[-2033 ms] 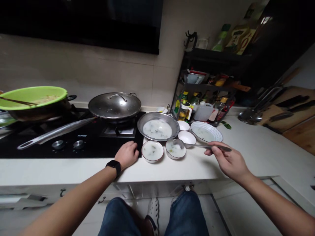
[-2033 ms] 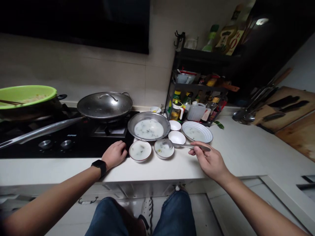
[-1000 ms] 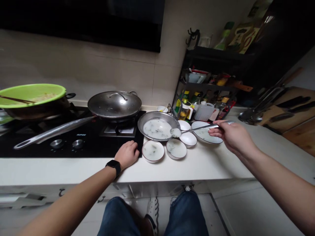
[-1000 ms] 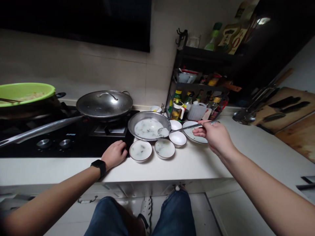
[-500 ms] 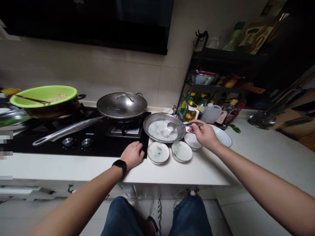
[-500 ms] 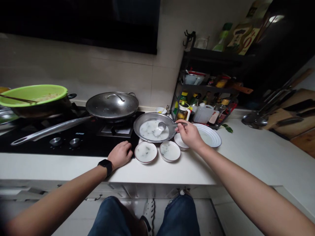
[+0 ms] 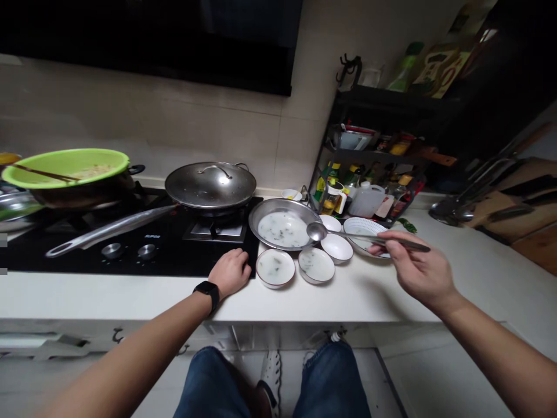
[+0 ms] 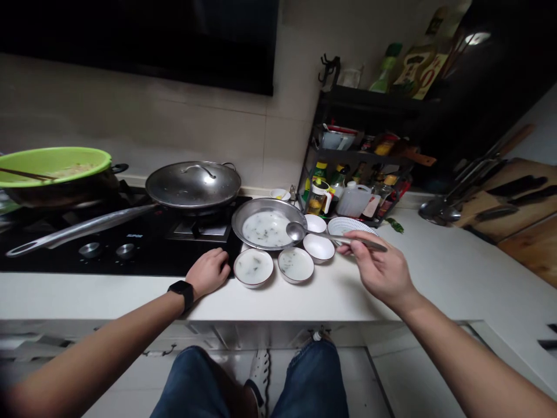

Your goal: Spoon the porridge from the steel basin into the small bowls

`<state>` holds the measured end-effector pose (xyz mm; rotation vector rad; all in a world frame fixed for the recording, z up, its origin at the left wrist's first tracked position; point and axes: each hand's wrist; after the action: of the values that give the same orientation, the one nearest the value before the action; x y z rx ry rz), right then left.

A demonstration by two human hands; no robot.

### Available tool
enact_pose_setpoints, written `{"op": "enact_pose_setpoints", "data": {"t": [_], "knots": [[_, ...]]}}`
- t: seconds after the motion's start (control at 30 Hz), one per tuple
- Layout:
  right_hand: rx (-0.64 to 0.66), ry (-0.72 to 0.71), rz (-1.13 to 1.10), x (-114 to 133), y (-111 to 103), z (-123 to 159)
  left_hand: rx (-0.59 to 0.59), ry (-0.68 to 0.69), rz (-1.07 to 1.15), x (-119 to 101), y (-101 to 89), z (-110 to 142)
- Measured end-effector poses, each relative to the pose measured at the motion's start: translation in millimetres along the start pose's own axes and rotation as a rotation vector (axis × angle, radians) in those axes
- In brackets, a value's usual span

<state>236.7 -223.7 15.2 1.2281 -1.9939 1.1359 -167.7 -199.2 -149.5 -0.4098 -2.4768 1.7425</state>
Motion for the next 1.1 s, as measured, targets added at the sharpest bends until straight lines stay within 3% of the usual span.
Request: {"op": "enact_pose_setpoints", "data": {"t": [0.07,0.17,0.27,0.4,0.7,0.93,1.1], "knots": [[-0.017,0.113,-0.046,-3,-11,12,0.002,0.003,-0.006,0,-0.3,0],[0.043,0.136,-0.041,-18,-17,25,0.001,0.005,-0.014,1,0.2,0],[0.082,0.128,-0.030,-32,-12,34,-0.002,0.009,-0.021,2,1.6,0],[0.059,0.249,-0.142,-38,-1,37,-0.009,0.011,-0.029,4,3.5,0],[-0.158,0.642,-0.359,-37,5,18,-0.011,0.012,-0.029,2,1.6,1],[-0.183,0.641,-0.386,-38,-4,9,-0.007,0.007,-0.012,2,1.9,1],[-0.169,0.614,-0.370,-27,-10,-12,-0.013,0.009,0.001,2,2.2,0]]}}
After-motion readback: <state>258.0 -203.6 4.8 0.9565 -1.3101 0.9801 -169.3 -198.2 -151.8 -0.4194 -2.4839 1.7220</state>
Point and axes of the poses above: each hand's wrist, its own z-axis away from the middle knuckle, its own y-axis out of the palm, x = y × z, and after that the axes turned 5 degrees about -z, right-handed
